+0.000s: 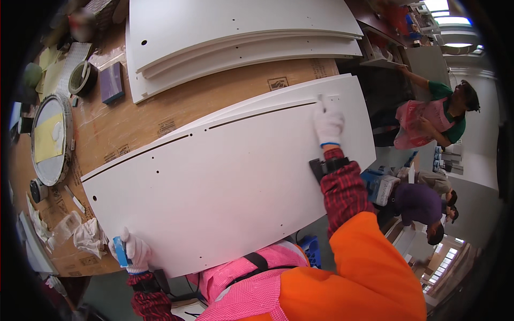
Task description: Sanding the edges and corners of white furniture panels with a hand-held sanding block.
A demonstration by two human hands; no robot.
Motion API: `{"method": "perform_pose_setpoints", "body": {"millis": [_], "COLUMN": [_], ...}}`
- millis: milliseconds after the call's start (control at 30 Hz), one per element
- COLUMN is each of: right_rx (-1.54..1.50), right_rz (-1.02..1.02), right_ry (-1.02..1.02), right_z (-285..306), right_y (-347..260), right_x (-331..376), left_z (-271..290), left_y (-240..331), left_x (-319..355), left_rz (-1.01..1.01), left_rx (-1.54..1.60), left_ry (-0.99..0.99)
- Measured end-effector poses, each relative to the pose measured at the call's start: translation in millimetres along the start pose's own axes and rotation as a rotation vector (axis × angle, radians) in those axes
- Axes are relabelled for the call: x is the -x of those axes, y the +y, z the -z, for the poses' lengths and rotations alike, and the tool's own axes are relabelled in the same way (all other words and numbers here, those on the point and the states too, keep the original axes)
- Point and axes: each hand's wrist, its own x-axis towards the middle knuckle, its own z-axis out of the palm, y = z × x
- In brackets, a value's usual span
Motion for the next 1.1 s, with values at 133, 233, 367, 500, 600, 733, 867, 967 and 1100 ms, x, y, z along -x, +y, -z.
{"method": "perform_pose_setpoints", "body": {"millis": [133,233,367,500,600,733,867,967,1100], "right_rx": [-1.068,-1.404,-1.328,-1.084,-1.237,-1.368,-1.250,-1.191,-1.363], "right_rz": [-0.321,-0.032,-0.144,-0.560,-0.563,-0.279,-0.540,-0.495,-0.188], "right_ry": [-0.241,-0.130,-0.071,-0.426,-0.130,0.038,-0.283,-0.284,-0.323], "right_z": [29,113,34,-51,-44,3,-53,-58,3], "right_y": [14,-49,2,101,70,37,102,103,62], "right_x": [-33,-35,-27,-33,-26,-22,-32,-33,-22], "left_z": [-56,-91,-63,-77,-79,-78,-76,-80,-78], "left_y": [-97,-182,-223,-231,-234,-232,-232,-233,-230], "left_x": [-49,-150,-201,-209,-214,-212,-214,-216,-214], "left_rz": [0.103,0.536,0.683,0.690,0.687,0.659,0.669,0.685,0.683], "left_rx": [-0.190,-0.353,-0.283,-0.040,-0.046,-0.034,-0.036,-0.036,-0.035], "left_ry": [0.508,0.025,-0.018,-0.128,-0.129,-0.094,-0.127,-0.112,-0.093]}}
